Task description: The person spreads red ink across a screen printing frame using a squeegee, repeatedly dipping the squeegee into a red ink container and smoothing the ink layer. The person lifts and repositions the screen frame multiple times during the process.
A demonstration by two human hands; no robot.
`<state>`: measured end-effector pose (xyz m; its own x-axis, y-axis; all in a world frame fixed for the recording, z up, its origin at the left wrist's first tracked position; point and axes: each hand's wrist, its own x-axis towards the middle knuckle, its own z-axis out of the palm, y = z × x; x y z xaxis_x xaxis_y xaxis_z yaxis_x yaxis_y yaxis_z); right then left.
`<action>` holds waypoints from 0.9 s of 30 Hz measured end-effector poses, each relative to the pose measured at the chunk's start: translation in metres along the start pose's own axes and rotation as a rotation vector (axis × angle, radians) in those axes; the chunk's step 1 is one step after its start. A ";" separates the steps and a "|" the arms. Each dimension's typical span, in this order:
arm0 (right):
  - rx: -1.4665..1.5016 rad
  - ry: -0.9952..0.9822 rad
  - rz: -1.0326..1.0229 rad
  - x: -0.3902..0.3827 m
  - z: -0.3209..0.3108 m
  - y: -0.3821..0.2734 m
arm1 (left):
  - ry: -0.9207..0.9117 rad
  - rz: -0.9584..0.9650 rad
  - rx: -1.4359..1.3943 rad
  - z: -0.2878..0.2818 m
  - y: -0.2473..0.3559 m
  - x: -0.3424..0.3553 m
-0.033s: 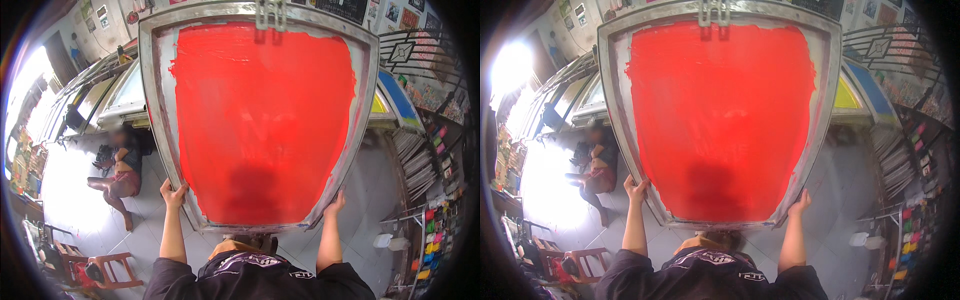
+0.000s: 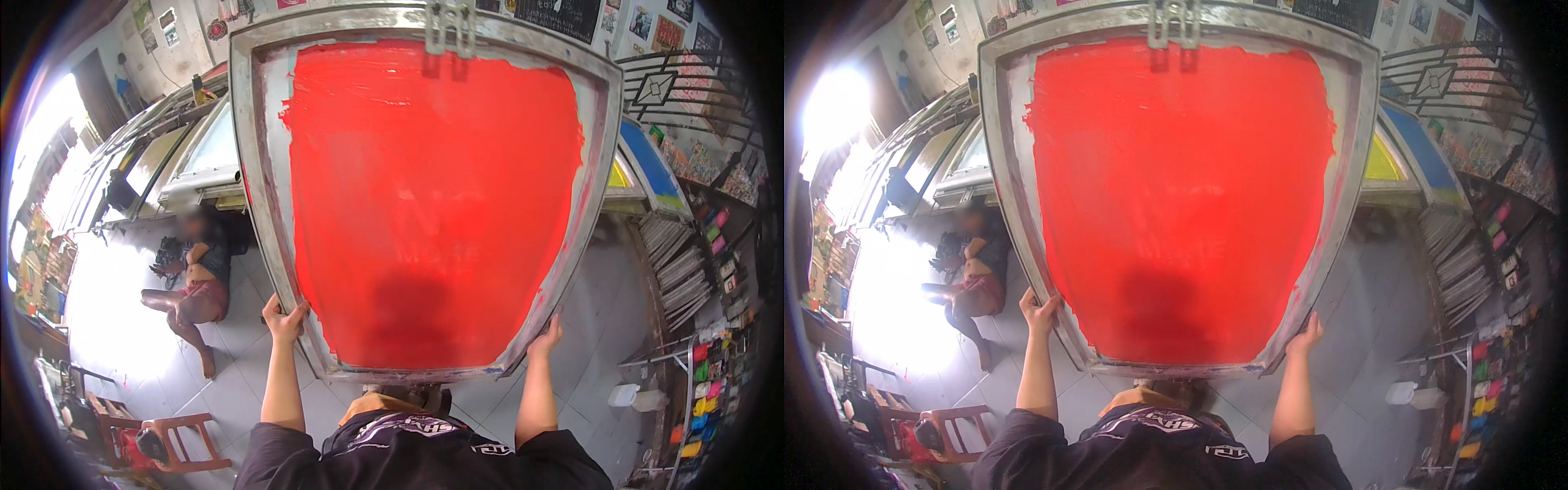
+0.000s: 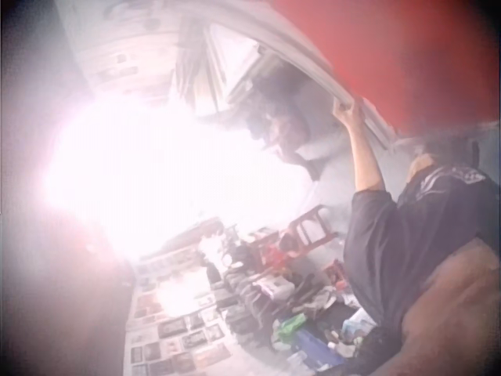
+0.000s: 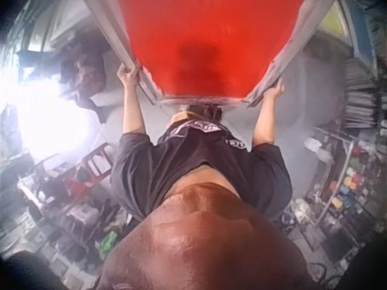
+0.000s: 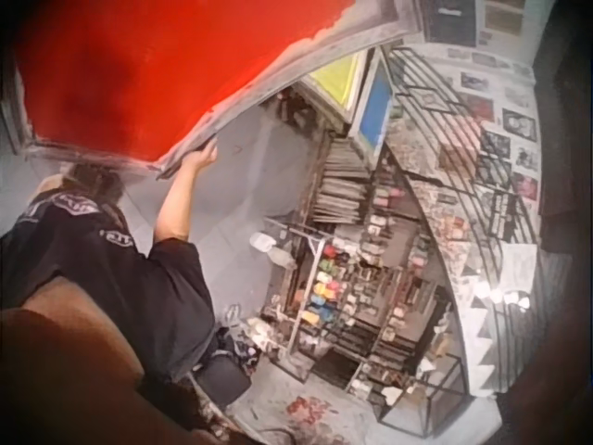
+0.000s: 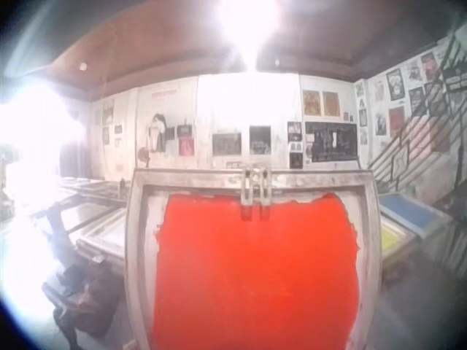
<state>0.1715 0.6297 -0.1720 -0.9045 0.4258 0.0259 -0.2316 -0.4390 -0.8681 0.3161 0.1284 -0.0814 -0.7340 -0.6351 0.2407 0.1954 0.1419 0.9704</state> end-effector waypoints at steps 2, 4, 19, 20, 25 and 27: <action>0.027 0.071 0.019 0.002 -0.001 0.001 | -0.008 0.026 0.015 0.006 0.001 -0.002; 0.048 0.103 0.032 0.008 0.002 0.002 | -0.013 0.062 0.007 0.014 0.005 0.000; 0.058 0.181 0.100 0.005 -0.028 0.026 | 0.026 0.156 0.071 0.015 -0.007 -0.009; 0.047 0.190 0.089 0.005 -0.030 0.027 | 0.026 0.163 0.079 0.015 -0.010 -0.008; 0.000 0.169 0.108 0.006 -0.036 0.033 | 0.072 0.295 0.141 0.019 -0.008 -0.009; -0.011 0.215 0.085 0.009 -0.035 0.037 | 0.072 0.306 0.165 0.014 -0.017 -0.009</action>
<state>0.1677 0.6451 -0.2210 -0.8230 0.5471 -0.1526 -0.1532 -0.4725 -0.8679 0.3100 0.1428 -0.0998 -0.6084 -0.5953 0.5248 0.2872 0.4512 0.8449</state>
